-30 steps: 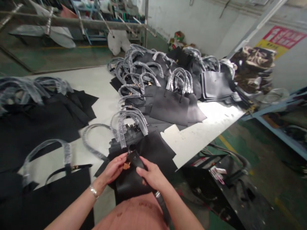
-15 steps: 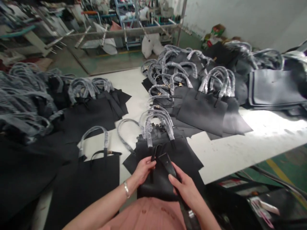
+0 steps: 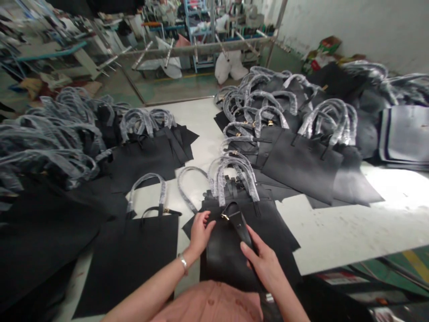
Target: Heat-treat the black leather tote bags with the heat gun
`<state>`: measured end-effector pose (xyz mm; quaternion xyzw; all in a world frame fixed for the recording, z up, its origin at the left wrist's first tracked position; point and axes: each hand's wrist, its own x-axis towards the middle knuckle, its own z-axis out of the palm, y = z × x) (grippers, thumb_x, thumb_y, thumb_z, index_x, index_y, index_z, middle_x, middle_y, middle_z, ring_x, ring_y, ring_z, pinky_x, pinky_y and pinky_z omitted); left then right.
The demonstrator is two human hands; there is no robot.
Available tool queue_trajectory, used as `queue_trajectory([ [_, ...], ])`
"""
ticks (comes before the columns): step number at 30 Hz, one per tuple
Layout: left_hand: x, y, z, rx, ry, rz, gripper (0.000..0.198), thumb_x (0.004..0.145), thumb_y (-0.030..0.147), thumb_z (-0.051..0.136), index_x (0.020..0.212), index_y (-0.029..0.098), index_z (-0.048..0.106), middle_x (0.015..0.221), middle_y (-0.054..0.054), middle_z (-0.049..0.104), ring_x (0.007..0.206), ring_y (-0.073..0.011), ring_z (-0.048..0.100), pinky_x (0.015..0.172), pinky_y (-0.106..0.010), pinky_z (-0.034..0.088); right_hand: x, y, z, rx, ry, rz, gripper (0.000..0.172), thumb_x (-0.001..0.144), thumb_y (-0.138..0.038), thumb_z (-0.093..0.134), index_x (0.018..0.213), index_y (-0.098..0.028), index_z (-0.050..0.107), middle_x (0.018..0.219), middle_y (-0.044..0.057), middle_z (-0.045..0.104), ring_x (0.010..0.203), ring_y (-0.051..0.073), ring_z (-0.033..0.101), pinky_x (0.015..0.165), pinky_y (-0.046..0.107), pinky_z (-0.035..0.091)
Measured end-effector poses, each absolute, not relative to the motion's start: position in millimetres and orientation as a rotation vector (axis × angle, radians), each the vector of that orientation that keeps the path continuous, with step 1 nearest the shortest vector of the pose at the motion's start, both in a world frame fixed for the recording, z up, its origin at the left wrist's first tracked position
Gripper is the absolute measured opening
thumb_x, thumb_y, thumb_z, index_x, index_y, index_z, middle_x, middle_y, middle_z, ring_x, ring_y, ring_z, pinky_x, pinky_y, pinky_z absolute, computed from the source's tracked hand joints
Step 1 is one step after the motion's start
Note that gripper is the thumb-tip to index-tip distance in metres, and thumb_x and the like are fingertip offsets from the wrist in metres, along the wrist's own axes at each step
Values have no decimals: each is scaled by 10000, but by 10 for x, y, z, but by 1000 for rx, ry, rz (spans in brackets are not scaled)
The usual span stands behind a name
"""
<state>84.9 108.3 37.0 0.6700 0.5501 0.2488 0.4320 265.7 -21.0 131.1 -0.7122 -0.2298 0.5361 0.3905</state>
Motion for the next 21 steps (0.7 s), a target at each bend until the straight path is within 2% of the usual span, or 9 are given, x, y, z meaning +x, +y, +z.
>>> queue_trajectory([
  [3,727,1323,288,1775,1545,543,435,760,246,695,1151,162,524,1086,-96,534,1018,-237,530,906,-362,425,2695,-329,1280,-1791,-536,1366,764,769,-514,648,1419,-196,401,654,-47,548,497,133,509,510,274,431],
  [7,695,1482,265,1772,1550,444,365,742,271,730,1033,151,545,951,-61,542,857,-210,557,804,-333,456,2699,-469,1241,-1791,-425,1346,814,747,-533,667,1422,-186,371,685,-40,542,500,125,487,495,272,412],
  [12,743,1480,417,1934,1510,472,357,733,275,738,1035,166,582,1059,-82,491,1020,-246,507,923,-361,410,2705,-596,1253,-1735,-299,1291,872,690,-557,721,1399,-177,384,732,-31,553,520,121,477,492,264,416],
  [14,785,1480,452,1908,1511,514,351,694,247,757,993,160,596,1035,-84,489,1054,-268,487,965,-390,377,2711,-647,1265,-1718,-255,1265,887,676,-562,732,1395,-178,383,739,-31,556,515,118,473,486,260,411],
  [16,849,1485,461,1736,1466,546,272,647,219,771,852,155,603,960,-75,511,1061,-287,483,984,-412,352,2719,-701,1273,-1706,-217,1236,886,671,-565,735,1391,-186,386,746,-32,561,517,116,474,484,254,405],
  [19,973,1497,493,1504,1334,499,244,635,268,764,624,156,547,727,-47,529,917,-287,545,891,-408,411,2742,-796,1273,-1711,-175,1187,880,661,-564,741,1386,-198,403,730,-34,568,524,126,489,481,254,403],
  [21,1045,1521,609,1461,1235,467,270,681,362,725,633,143,573,649,-40,550,800,-259,575,783,-372,460,2770,-875,1261,-1714,-142,1144,888,657,-562,745,1393,-201,403,697,-38,566,519,135,494,472,255,397],
])
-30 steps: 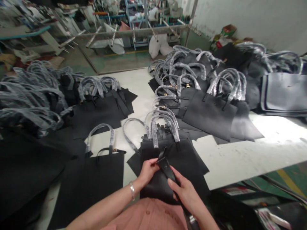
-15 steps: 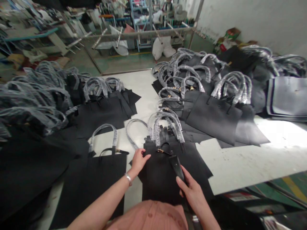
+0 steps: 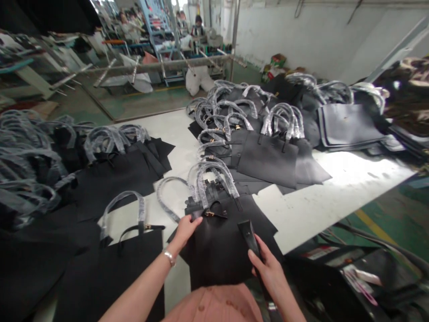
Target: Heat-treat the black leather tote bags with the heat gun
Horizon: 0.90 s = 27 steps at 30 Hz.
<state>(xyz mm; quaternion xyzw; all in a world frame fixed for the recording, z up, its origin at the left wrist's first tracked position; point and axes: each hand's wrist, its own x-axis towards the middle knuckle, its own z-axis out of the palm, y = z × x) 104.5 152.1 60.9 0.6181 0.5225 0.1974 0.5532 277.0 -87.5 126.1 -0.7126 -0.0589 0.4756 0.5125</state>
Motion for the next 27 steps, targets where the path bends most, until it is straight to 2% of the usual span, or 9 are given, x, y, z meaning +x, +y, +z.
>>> queue_trajectory([
  [3,1091,1606,1063,1289,1007,483,392,749,484,646,856,108,652,725,-58,637,708,-216,600,669,-311,487,2835,-1021,1225,-1712,-72,1053,904,655,-553,753,1406,-198,395,645,-49,552,498,135,487,458,249,386],
  [6,1076,1702,1828,995,727,532,500,759,451,660,1132,119,627,865,-68,683,727,-208,633,674,-289,509,2914,-1181,1184,-1741,-17,954,878,665,-555,753,1400,-213,414,611,-66,522,493,131,494,463,241,390],
  [9,1128,1696,2558,973,678,611,487,778,375,646,1195,126,621,915,-56,692,780,-213,650,671,-260,521,2975,-1316,1158,-1760,2,898,868,683,-581,736,1403,-220,412,630,-63,536,501,130,507,456,233,385],
  [12,1401,1524,2830,1125,629,474,480,804,368,617,1217,124,610,865,-60,689,717,-225,648,633,-300,526,3016,-1417,1151,-1759,32,865,912,664,-604,745,1408,-200,406,651,-49,564,510,136,519,456,234,398],
  [15,1848,1239,2504,1503,540,447,310,830,361,614,1038,142,682,1033,-98,676,936,-289,630,841,-417,504,3074,-1503,1171,-1780,53,815,911,649,-607,757,1397,-203,431,675,-36,584,539,153,550,487,251,442],
  [17,2084,1043,2056,1839,458,455,222,867,350,587,869,155,693,1331,-112,531,1240,-322,461,1066,-463,341,3136,-1553,1199,-1815,62,791,899,655,-611,751,1400,-223,431,708,-25,605,552,161,568,489,257,448],
  [19,2154,870,1559,2013,448,291,206,881,304,567,960,147,674,1395,-147,460,1283,-313,421,1082,-452,330,3203,-1582,1226,-1844,62,782,891,664,-617,740,1406,-241,422,724,-22,613,548,158,568,484,256,441],
  [22,1934,678,940,2210,564,54,245,863,196,568,1092,135,632,1314,-169,515,1201,-307,488,1032,-443,388,3253,-1545,1227,-1859,-8,838,852,697,-619,707,1406,-243,420,697,-31,600,528,144,540,476,250,424],
  [27,1379,572,424,2503,547,78,327,835,139,586,1161,166,584,1322,-135,507,1232,-309,438,1053,-494,338,3129,-1222,1067,-1851,-219,1109,740,784,-559,628,1410,-230,412,598,-60,547,466,132,502,452,245,395],
])
